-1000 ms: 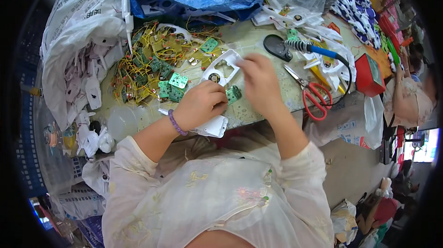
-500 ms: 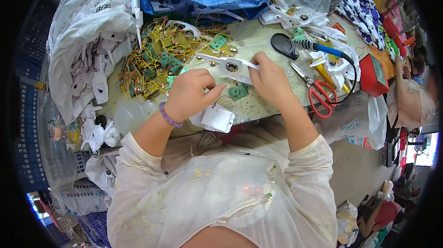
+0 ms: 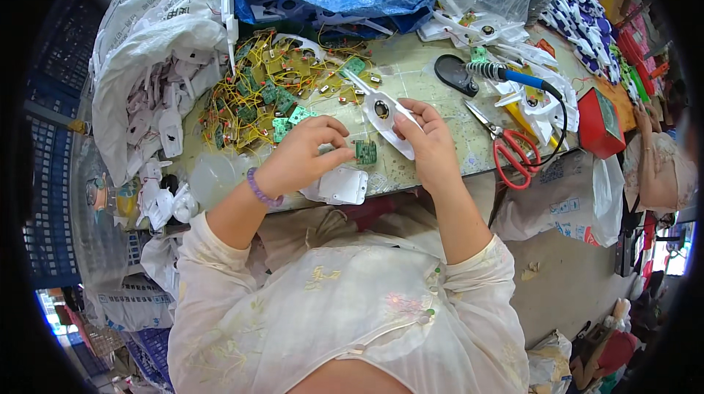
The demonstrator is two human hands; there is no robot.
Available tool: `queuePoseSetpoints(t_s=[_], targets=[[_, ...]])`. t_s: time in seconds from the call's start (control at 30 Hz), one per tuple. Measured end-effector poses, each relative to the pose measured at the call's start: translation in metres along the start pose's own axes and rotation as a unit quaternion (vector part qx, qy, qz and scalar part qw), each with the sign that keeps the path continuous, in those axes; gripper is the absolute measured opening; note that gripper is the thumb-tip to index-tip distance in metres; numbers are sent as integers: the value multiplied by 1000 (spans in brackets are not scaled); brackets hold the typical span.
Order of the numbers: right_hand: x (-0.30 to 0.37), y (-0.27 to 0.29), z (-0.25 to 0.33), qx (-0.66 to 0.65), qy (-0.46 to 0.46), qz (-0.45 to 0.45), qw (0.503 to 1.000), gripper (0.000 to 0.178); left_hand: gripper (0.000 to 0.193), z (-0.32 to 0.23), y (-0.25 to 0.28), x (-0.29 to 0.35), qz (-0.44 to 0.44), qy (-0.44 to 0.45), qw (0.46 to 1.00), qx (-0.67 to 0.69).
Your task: Soldering wires onto a circuit board and assembling it into a plastic toy housing.
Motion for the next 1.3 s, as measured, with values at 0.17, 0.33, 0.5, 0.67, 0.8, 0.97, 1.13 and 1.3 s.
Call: queuePoseSetpoints(t_s=[0.17, 0.33, 0.5, 0.67, 0.8, 0.97, 1.13, 1.3], targets=[[26, -30, 12, 152, 134, 123, 971, 37, 10, 8, 6, 40, -30, 21, 999, 31], [42, -54, 10, 365, 325, 288, 823, 44, 15, 9, 11, 72, -79, 18, 995, -65], [36, -63, -2, 361, 323, 351, 801, 44, 24, -18, 29, 110, -63, 81, 983, -149], [40, -79, -3, 394, 385, 411, 726, 43, 49, -40, 53, 107, -160, -11, 977, -141], [42, -83, -4, 407, 372, 437, 710, 37, 88, -27, 15, 89, -40, 35, 978, -202], [43, -71, 11, 364, 380, 358, 771, 24, 81, -2, -6, 87, -59, 68, 981, -173], [40, -49, 8, 318, 370, 250, 837, 19, 77, 11, -4, 87, -63, 91, 988, -107], [37, -43, -3, 315, 356, 197, 857, 18, 80, 5, 19, 107, -250, 82, 962, -73]])
Point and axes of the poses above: each hand's wrist, its own x-axis away from the middle knuckle, its own y-axis out of the back of the hand, z = x × y, the point moved 3 cm from there along -x, towards the middle knuckle, and after that the axes turned 4 degrees about -x, right-handed, at the moved point
